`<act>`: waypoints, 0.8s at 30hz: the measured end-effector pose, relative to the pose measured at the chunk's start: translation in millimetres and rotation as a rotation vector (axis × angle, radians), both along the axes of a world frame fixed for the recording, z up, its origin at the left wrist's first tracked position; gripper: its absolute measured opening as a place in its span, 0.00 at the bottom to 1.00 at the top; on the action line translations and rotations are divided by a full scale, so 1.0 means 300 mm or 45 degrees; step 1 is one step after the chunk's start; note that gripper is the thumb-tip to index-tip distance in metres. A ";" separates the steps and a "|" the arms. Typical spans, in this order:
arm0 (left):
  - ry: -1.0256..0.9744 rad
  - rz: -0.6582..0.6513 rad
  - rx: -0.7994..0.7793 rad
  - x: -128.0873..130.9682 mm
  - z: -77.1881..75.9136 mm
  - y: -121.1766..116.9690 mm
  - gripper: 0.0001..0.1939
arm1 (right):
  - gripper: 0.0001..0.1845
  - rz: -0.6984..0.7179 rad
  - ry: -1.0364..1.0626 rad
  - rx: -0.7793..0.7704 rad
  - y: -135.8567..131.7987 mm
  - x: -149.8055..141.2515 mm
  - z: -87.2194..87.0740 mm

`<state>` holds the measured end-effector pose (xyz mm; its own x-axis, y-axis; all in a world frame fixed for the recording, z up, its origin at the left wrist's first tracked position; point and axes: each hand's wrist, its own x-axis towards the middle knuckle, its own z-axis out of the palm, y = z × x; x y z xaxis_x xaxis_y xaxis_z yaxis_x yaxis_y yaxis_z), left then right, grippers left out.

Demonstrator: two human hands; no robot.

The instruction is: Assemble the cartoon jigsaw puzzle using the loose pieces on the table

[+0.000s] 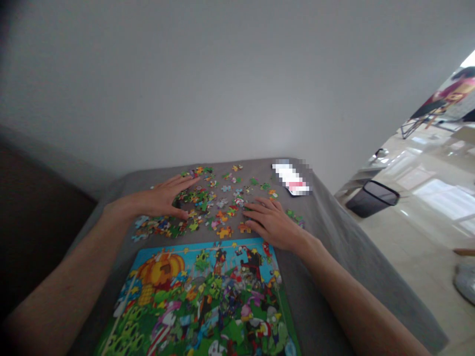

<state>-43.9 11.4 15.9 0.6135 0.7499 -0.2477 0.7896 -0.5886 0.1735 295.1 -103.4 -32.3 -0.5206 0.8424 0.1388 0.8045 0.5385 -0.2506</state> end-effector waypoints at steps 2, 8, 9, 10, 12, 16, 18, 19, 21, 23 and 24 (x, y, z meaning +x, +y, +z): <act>0.040 -0.007 -0.041 -0.002 0.004 -0.007 0.62 | 0.22 -0.029 0.035 0.015 0.006 0.014 0.002; 0.143 -0.006 -0.116 0.037 -0.003 -0.035 0.67 | 0.23 0.000 0.113 -0.026 0.000 0.020 0.019; 0.147 -0.011 -0.121 0.045 -0.003 -0.040 0.67 | 0.23 0.017 0.116 -0.049 -0.005 0.016 0.023; 0.148 -0.020 -0.126 0.051 -0.003 -0.044 0.67 | 0.23 0.032 0.117 -0.071 -0.011 0.011 0.028; 0.144 -0.040 -0.137 0.057 -0.001 -0.047 0.66 | 0.24 0.050 0.114 -0.102 -0.022 0.000 0.037; 0.082 -0.013 -0.086 0.061 -0.003 -0.041 0.50 | 0.23 0.105 0.153 -0.107 -0.037 -0.016 0.044; 0.013 0.033 -0.011 0.071 -0.010 -0.036 0.38 | 0.23 0.148 0.183 -0.091 -0.037 -0.021 0.042; -0.023 0.051 0.027 0.078 -0.014 -0.034 0.33 | 0.23 0.156 0.192 -0.075 -0.035 -0.022 0.039; -0.092 0.031 0.082 0.090 -0.023 -0.030 0.26 | 0.22 0.138 0.200 -0.027 -0.028 -0.021 0.029; -0.152 -0.057 0.095 0.097 -0.031 -0.026 0.19 | 0.21 0.085 0.209 0.025 -0.016 -0.014 0.016; -0.171 -0.098 0.089 0.097 -0.033 -0.024 0.17 | 0.20 0.057 0.213 0.045 -0.010 -0.009 0.009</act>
